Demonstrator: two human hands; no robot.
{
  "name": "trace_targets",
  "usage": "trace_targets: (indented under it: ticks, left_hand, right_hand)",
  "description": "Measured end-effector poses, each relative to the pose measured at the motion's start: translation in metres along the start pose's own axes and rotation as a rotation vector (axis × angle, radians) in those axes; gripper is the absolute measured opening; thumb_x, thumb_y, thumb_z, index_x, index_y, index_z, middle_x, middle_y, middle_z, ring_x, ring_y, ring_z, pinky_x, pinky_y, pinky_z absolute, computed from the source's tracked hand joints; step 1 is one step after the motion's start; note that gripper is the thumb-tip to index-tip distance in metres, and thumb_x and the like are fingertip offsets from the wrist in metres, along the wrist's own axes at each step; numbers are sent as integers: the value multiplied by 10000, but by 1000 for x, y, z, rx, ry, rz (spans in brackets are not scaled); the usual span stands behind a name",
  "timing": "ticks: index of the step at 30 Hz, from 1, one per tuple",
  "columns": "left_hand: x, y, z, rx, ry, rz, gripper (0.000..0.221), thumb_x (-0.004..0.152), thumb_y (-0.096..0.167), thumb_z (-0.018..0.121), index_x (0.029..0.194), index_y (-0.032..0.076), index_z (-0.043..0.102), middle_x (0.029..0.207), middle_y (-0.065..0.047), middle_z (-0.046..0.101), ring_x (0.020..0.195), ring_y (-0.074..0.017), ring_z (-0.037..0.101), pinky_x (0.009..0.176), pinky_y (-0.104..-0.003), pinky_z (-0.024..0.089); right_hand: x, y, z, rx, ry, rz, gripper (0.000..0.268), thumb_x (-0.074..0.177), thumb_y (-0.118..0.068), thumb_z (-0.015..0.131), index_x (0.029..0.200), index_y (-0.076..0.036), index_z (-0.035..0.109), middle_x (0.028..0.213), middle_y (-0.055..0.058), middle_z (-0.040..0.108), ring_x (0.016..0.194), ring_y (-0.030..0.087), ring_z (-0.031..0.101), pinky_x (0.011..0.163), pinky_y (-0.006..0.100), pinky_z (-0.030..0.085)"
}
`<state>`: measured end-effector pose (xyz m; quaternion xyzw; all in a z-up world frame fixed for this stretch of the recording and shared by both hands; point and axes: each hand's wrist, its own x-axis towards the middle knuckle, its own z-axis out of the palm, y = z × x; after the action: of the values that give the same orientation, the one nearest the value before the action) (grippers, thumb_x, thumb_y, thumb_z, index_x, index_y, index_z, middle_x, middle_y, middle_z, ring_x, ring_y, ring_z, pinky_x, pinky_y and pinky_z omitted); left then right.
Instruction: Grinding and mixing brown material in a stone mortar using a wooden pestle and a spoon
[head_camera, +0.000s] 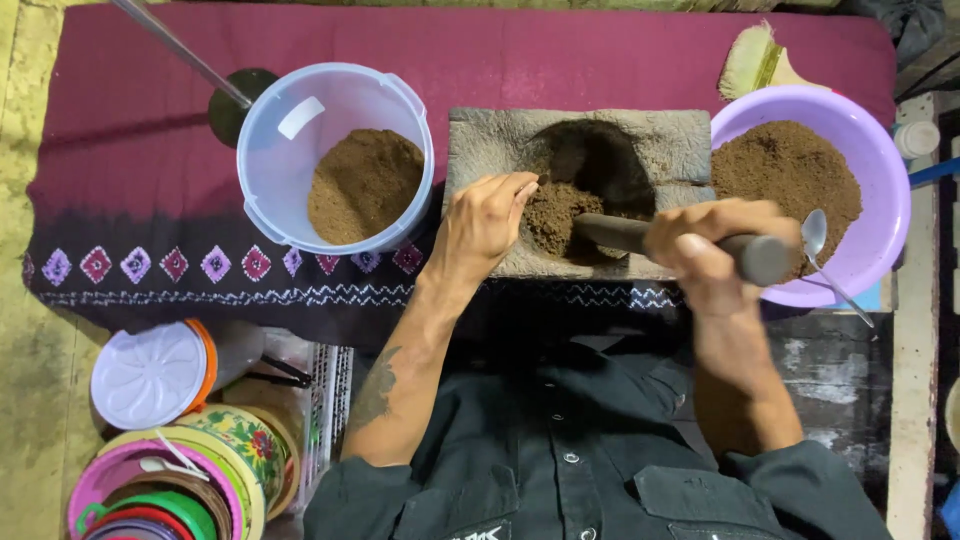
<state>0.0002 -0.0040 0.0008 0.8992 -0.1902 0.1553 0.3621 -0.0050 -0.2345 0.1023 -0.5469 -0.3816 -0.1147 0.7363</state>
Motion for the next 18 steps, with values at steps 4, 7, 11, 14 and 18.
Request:
trace_targets:
  ticks: [4, 7, 11, 14, 18]
  left_hand:
    - [2, 4, -6, -12, -27, 7, 281, 1120, 211, 449, 1158, 67, 687, 892, -104, 744, 813, -238, 761, 718, -315, 605]
    - [2, 6, -8, -28, -67, -34, 322, 1130, 228, 403, 1162, 65, 679, 863, -102, 724, 804, -228, 750, 727, -314, 600]
    - [2, 12, -14, -36, -71, -53, 329, 1132, 213, 382, 1170, 47, 664, 857, -125, 723, 799, -241, 746, 729, -328, 602]
    - [1, 17, -21, -16, -87, -64, 341, 1129, 195, 370, 1180, 25, 662, 859, -133, 723, 799, -242, 743, 739, -323, 597]
    - [1, 12, -14, -12, -80, -39, 360, 1132, 212, 360, 1180, 24, 663, 837, -124, 715, 805, -245, 747, 737, -318, 595]
  right_hand:
    - [14, -48, 2, -51, -25, 109, 312, 855, -129, 541, 576, -136, 402, 445, -16, 341, 385, 84, 334, 405, 250, 340]
    - [17, -47, 7, -60, -78, 115, 318, 821, -115, 537, 533, -139, 404, 418, -42, 344, 348, 54, 340, 374, 227, 341]
    - [2, 1, 23, 25, -67, 86, 350, 822, -31, 586, 521, -84, 415, 433, 29, 337, 353, 123, 328, 363, 293, 312]
    - [-11, 19, 22, 22, -71, 8, 383, 827, 0, 596, 496, -72, 419, 408, 34, 363, 342, 144, 331, 359, 291, 310]
    - [-8, 2, 14, 19, -52, 27, 365, 870, -84, 610, 548, -74, 439, 427, 38, 358, 353, 135, 348, 371, 290, 341]
